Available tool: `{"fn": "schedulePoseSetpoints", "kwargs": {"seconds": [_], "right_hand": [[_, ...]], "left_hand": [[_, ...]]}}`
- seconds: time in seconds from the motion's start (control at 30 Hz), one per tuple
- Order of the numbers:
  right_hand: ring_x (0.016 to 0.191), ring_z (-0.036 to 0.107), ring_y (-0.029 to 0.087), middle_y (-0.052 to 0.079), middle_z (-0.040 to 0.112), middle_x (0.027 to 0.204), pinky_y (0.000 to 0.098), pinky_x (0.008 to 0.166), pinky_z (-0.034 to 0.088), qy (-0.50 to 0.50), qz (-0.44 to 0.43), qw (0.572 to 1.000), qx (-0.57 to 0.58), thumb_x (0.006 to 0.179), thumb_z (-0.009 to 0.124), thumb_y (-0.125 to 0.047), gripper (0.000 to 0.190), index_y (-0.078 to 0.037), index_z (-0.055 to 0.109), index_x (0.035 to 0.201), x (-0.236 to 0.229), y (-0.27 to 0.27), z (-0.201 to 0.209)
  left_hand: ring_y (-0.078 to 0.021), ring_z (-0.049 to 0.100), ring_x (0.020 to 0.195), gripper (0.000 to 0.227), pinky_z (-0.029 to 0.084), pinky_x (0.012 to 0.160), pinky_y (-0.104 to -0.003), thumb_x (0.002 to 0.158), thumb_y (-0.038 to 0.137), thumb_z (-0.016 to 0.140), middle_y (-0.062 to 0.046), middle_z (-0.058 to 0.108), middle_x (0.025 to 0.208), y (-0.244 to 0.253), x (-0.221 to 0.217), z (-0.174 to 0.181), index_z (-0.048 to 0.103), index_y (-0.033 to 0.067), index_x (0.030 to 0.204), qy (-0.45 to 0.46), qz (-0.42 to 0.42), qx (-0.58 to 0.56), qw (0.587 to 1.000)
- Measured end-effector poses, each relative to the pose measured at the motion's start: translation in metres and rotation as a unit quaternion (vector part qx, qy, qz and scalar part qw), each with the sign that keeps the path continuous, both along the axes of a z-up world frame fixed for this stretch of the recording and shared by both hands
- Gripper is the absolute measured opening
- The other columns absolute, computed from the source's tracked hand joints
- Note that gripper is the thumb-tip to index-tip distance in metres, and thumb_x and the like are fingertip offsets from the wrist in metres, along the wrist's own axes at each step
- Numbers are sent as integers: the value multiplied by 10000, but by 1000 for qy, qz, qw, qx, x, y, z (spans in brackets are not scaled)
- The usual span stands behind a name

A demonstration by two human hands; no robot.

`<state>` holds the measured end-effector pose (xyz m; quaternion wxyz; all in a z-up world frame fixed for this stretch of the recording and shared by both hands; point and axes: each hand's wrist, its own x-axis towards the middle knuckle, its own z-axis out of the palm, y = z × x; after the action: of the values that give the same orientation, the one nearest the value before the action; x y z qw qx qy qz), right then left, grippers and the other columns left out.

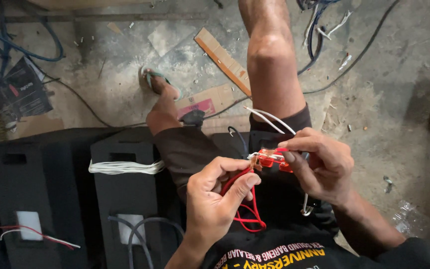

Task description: Stripping and connecting wires to electronic components for speaker assembly

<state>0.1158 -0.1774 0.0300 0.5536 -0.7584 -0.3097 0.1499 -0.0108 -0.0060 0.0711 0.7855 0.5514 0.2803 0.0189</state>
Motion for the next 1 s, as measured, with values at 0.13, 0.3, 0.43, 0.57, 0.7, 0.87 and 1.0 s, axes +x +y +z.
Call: {"fn": "schedulePoseSetpoints", "kwargs": {"seconds": [0.13, 0.3, 0.43, 0.57, 0.7, 0.87, 1.0], "right_hand": [[509, 457, 71, 80, 724, 848, 197, 482, 315, 41, -6, 999, 10, 875, 677, 19, 92, 5, 678, 966, -3, -2, 0], [578, 523, 77, 69, 693, 804, 186, 543, 405, 99, -10, 994, 53, 892, 653, 28, 104, 16, 666, 995, -6, -3, -3], [567, 492, 75, 59, 681, 772, 188, 527, 388, 115, -11, 992, 50, 897, 643, 30, 100, 6, 650, 994, -6, -3, -2], [597, 536, 63, 62, 702, 808, 170, 545, 436, 143, -20, 987, 66, 925, 637, 33, 65, 21, 645, 989, -5, -2, -1], [560, 503, 59, 39, 668, 752, 175, 520, 410, 139, -23, 988, 61, 928, 630, 33, 65, 19, 629, 992, -4, -4, -4], [551, 511, 59, 42, 669, 743, 171, 507, 405, 144, -21, 987, 63, 932, 624, 26, 66, 15, 619, 998, -3, -5, -6], [574, 534, 61, 48, 689, 766, 170, 528, 431, 137, -12, 989, 54, 921, 636, 39, 51, 13, 632, 965, -1, -1, 0]], "left_hand": [[-119, 630, 657, 193, 516, 612, -205, 894, -20, 736, -125, 741, 872, -3, 10, -1, 672, -68, 1069, -5, -7, 10, 1000], [-115, 608, 657, 206, 492, 594, -207, 909, -4, 731, -106, 731, 864, -7, 17, -10, 674, -59, 1099, -18, 3, -36, 999], [-79, 558, 599, 210, 463, 532, -191, 911, 22, 738, -78, 721, 813, -6, 23, -11, 679, -61, 1095, -1, -12, -40, 999], [-88, 578, 620, 216, 470, 545, -192, 922, 17, 727, -94, 710, 821, -5, 27, -12, 666, -64, 1113, -17, -20, -73, 997], [-88, 580, 620, 208, 471, 550, -191, 923, 23, 725, -91, 707, 800, -4, 29, -12, 671, -66, 1102, -16, -22, -73, 997], [-92, 578, 613, 194, 473, 548, -196, 917, 17, 736, -89, 691, 787, -4, 30, -12, 665, -58, 1081, -19, -19, -76, 997], [-91, 569, 611, 198, 469, 549, -198, 918, 20, 732, -81, 680, 781, -4, 31, -13, 654, -50, 1085, -23, -26, -81, 996]]}}
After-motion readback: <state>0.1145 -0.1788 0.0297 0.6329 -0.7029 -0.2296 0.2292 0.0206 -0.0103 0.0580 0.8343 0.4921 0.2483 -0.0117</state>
